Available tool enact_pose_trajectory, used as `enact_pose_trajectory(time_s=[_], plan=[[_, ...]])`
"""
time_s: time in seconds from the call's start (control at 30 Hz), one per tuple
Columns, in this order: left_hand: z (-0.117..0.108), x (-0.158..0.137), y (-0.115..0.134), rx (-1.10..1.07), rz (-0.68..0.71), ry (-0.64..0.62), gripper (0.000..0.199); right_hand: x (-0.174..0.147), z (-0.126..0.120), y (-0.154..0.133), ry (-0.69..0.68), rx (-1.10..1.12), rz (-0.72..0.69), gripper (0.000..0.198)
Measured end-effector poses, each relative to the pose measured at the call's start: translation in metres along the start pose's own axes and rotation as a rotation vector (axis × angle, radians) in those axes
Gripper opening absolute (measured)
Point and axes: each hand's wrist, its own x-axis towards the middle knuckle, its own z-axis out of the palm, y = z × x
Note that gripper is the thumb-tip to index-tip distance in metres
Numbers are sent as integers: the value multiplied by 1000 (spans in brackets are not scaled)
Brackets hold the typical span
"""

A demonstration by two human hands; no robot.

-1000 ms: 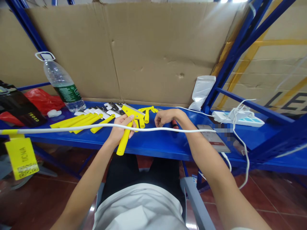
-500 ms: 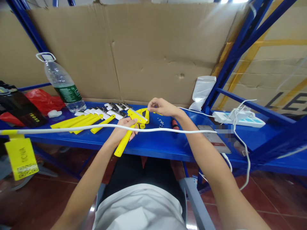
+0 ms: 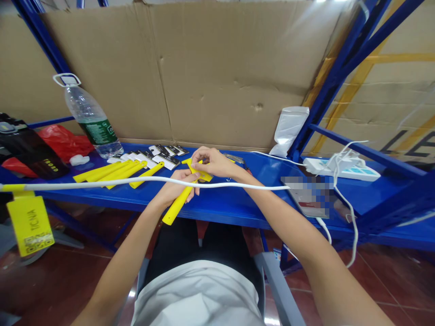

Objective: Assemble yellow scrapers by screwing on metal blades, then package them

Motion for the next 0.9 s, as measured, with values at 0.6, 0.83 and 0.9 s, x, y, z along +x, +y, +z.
enact_pose_trajectory(time_s=[0.6, 0.83, 0.9], plan=[[0, 1, -4, 53, 41, 2, 49, 3, 8, -6, 99, 369, 292, 43], [-2, 3, -7, -14, 51, 19, 39, 0, -2, -10, 13, 295, 352, 38], [-2, 3, -7, -49, 51, 34, 41, -2, -5, -11, -56, 266, 340, 39]])
